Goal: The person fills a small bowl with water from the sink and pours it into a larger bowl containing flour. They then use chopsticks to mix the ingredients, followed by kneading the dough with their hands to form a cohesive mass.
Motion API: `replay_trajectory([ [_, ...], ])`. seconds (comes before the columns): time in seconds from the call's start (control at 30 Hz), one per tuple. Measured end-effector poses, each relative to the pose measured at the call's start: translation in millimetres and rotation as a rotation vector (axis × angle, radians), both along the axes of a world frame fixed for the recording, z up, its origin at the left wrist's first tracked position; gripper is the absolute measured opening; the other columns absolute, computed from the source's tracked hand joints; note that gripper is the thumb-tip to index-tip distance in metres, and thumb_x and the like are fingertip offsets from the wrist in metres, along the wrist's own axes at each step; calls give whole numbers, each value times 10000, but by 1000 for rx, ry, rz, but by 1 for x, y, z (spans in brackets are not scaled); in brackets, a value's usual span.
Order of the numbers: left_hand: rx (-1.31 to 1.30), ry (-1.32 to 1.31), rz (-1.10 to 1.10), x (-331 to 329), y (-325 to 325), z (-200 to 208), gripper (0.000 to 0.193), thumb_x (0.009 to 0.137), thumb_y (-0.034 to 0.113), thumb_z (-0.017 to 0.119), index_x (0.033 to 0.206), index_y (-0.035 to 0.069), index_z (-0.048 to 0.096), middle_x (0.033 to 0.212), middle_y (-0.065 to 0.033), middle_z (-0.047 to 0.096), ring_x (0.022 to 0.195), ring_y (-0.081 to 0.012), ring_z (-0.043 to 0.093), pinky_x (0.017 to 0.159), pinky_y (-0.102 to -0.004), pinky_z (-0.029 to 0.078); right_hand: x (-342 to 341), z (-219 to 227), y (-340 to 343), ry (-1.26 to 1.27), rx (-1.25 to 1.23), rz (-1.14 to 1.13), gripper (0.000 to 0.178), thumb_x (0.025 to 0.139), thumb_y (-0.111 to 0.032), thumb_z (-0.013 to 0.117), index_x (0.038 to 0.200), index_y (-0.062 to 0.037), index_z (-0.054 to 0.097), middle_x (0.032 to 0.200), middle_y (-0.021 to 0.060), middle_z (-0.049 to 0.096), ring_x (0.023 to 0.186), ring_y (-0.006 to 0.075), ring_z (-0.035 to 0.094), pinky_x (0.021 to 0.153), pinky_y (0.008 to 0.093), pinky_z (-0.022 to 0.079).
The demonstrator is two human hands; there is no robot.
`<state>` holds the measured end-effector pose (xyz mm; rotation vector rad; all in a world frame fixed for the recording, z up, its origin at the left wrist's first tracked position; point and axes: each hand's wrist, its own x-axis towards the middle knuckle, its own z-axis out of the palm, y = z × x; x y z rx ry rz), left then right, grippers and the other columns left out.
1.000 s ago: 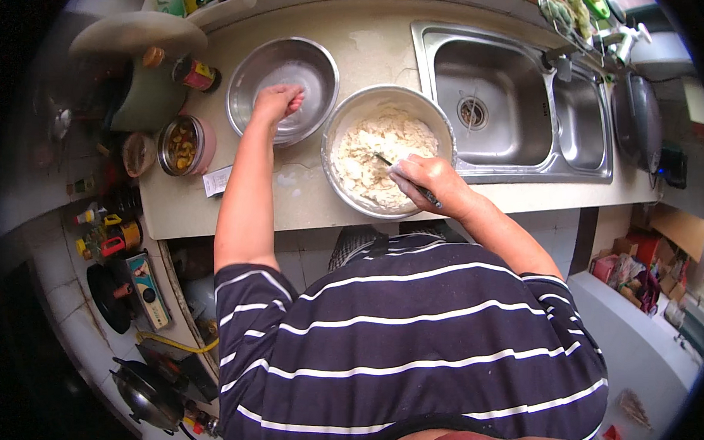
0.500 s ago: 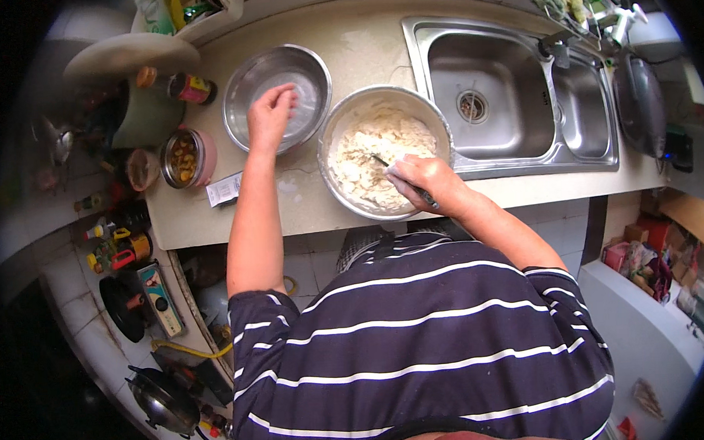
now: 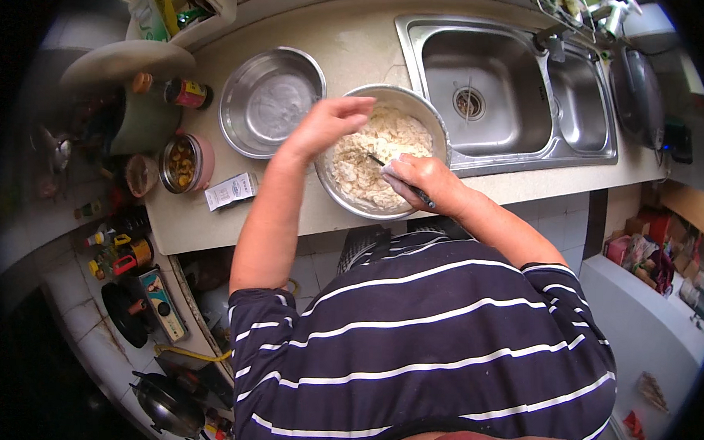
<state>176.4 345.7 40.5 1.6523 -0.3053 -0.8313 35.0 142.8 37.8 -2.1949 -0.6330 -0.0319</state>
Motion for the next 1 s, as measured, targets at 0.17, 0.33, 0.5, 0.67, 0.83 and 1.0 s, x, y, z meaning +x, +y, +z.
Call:
replay_trajectory([
  [0.17,141,-236,-20,-21,-9,3,349,951,103,611,1299,82,639,1278,-124,659,1155,-210,634,979,-304,480,-1,9,1,-26,46,-28,106,864,-69,664,948,-23,617,777,180,597,723,365,624,620,450,508],
  [0.33,469,-993,293,-71,15,-24,342,870,-9,575,1184,74,682,1241,-147,649,1223,-322,558,1010,-415,451,-20,56,-18,26,145,-190,162,860,6,640,1021,-4,650,853,184,647,768,342,655,654,405,521],
  [0.5,462,-972,542,-87,11,-55,465,873,-66,512,1327,18,567,1294,-206,600,1228,-342,553,1032,-425,438,-19,47,-40,45,132,-484,139,923,-7,584,1017,23,682,836,145,692,729,207,682,667,315,527],
  [0.67,376,-911,597,-85,13,-62,479,876,-80,488,1341,11,558,1319,-202,590,1214,-350,569,1025,-406,452,19,-7,-10,135,313,-463,102,888,-42,630,966,-11,689,899,176,704,777,289,703,684,354,537],
  [0.83,336,-864,640,-87,11,-63,499,882,-81,467,1360,33,553,1341,-182,589,1239,-331,568,1028,-386,456,-3,14,7,41,117,30,113,832,-17,637,944,-30,645,772,168,628,713,365,635,641,420,506],
  [1.0,332,-858,664,-89,10,-64,483,887,-75,471,1353,24,557,1329,-189,594,1232,-337,569,1027,-391,455,-17,42,-52,109,55,-256,139,872,-11,617,995,-20,681,877,165,684,759,303,682,653,362,529],
])
